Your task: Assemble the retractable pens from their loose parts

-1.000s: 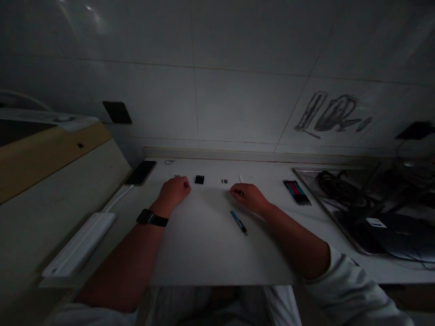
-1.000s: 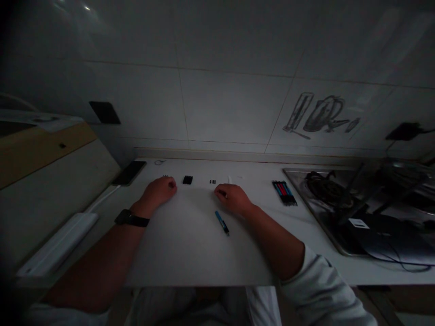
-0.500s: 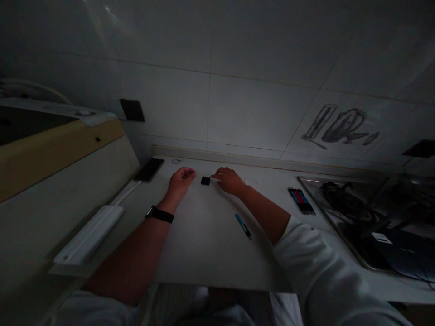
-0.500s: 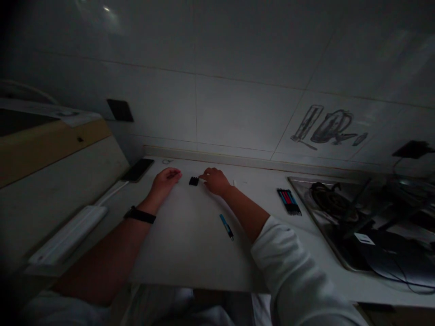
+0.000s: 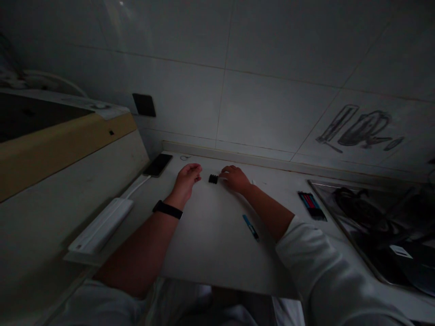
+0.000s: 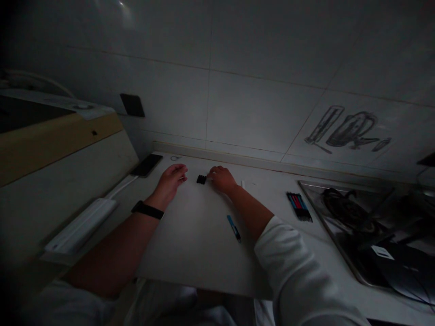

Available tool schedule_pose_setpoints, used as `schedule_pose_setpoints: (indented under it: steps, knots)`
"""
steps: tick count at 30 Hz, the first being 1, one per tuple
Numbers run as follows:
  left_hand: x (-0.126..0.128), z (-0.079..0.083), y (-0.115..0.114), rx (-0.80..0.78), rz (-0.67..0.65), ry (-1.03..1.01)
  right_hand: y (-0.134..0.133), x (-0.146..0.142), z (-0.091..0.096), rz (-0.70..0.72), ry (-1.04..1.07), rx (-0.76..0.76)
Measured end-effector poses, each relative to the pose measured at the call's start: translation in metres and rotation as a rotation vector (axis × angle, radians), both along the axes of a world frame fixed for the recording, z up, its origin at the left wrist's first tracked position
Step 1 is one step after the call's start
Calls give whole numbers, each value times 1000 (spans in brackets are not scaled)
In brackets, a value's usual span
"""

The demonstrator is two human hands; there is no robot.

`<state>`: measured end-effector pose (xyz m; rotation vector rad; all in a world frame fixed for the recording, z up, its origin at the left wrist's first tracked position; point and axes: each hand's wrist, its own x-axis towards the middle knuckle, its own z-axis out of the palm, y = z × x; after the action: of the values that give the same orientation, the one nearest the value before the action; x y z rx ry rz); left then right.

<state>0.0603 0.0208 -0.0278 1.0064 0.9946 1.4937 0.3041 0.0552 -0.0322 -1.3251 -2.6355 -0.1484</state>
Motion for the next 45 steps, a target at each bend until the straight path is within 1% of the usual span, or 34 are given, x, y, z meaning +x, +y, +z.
schedule_pose_setpoints:
  steps: [9, 12, 15, 18, 22, 24, 26, 28, 30, 33, 35, 37, 40, 42, 45]
  knots:
    - [-1, -3, 1, -49, -13, -2, 0, 1, -3, 57, 6, 23]
    - [0, -4, 2, -58, -20, -13, -1, 1, 2, 85, -25, 19]
    - [1, -4, 1, -62, -42, -18, -8, 5, 10, 69, 28, 51]
    - [5, -3, -2, -53, -90, -3, -23, 14, 23, 19, 135, 85]
    - [14, 1, -11, -44, -159, 33, -55, 31, 38, -25, 267, 108]
    - [20, 2, -17, -21, -189, 75, -74, 38, 43, -31, 347, 107]
    - [27, 5, -25, 23, -213, 140, -91, 43, 43, -41, 458, 101]
    - [35, 9, -32, 68, -238, 205, -104, 46, 37, -71, 596, 89]
    - [44, 14, -39, 97, -272, 250, -110, 47, 27, -114, 736, 59]
    - [57, 21, -43, 109, -348, 306, -110, 49, 7, -168, 891, 7]
    - [64, 22, -43, 115, -393, 349, -106, 50, -5, -182, 953, -27]
    - [68, 17, -40, 138, -387, 403, -102, 53, -15, -188, 992, -65]
    - [67, 3, -38, 207, -300, 493, -99, 55, -25, -193, 1012, -105]
    - [62, -7, -38, 235, -262, 558, -99, 55, -28, -192, 1027, -115]
    - [56, -14, -41, 267, -272, 653, -101, 51, -31, -173, 1045, -127]
